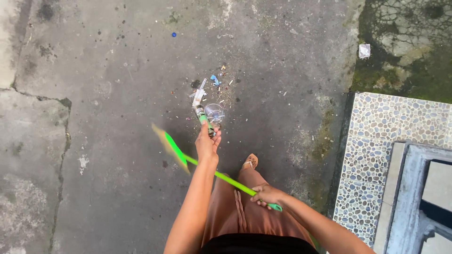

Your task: Sweeping trash from a paved outdoor area into a cut-out plastic bottle using a broom.

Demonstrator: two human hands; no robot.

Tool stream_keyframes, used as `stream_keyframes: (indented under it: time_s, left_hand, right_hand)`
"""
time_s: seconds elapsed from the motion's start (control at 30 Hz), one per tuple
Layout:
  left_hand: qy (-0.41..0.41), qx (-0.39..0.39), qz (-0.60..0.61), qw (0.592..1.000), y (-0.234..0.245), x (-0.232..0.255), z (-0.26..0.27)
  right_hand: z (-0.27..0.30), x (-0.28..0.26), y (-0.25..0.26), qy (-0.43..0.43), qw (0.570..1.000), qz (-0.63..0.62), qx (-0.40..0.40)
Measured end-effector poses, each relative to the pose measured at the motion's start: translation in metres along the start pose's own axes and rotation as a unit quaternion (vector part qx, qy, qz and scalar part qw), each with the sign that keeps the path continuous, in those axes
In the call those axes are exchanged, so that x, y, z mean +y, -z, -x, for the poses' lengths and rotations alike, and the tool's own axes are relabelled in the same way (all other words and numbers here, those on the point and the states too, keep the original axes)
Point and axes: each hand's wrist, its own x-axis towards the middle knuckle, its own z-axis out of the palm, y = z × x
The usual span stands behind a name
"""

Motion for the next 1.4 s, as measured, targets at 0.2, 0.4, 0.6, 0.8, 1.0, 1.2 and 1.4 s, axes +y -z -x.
stream_keyframes:
  time_s: [0.2, 0.4, 0.6, 0.8, 1.0, 1.2, 1.4]
  left_hand:
    - [-0.013, 0.001, 0.012, 1.000, 0.008, 0.018, 0.002]
    - [-0.012, 0.012, 0.014, 1.000, 0.025, 0.017, 0.007]
    - [0.010, 0.033, 0.022, 0.999, 0.032, 0.010, 0.014]
    - [0.005, 0.018, 0.019, 1.000, 0.016, 0.002, -0.002]
    - [0.009, 0.004, 0.022, 1.000, -0.002, 0.006, 0.000]
    - [0.004, 0.011, 0.028, 1.000, 0.009, 0.011, 0.006]
    - [0.003, 0.025, 0.028, 0.999, 0.013, 0.010, 0.007]
  right_hand:
    - [-0.023, -0.014, 0.086, -0.039, 0.995, 0.013, 0.086]
    - [0.019, -0.081, 0.135, 0.043, 0.947, 0.124, 0.292]
    - [0.039, -0.086, 0.060, 0.158, 0.837, 0.320, 0.415]
    - [0.073, -0.040, 0.028, 0.172, 0.932, 0.198, 0.249]
    - [0.052, 0.010, 0.080, -0.047, 0.993, 0.025, 0.108]
    - [0.031, -0.010, 0.198, 0.021, 0.949, 0.142, 0.280]
    - [0.005, -0.074, 0.111, 0.115, 0.796, 0.321, 0.500]
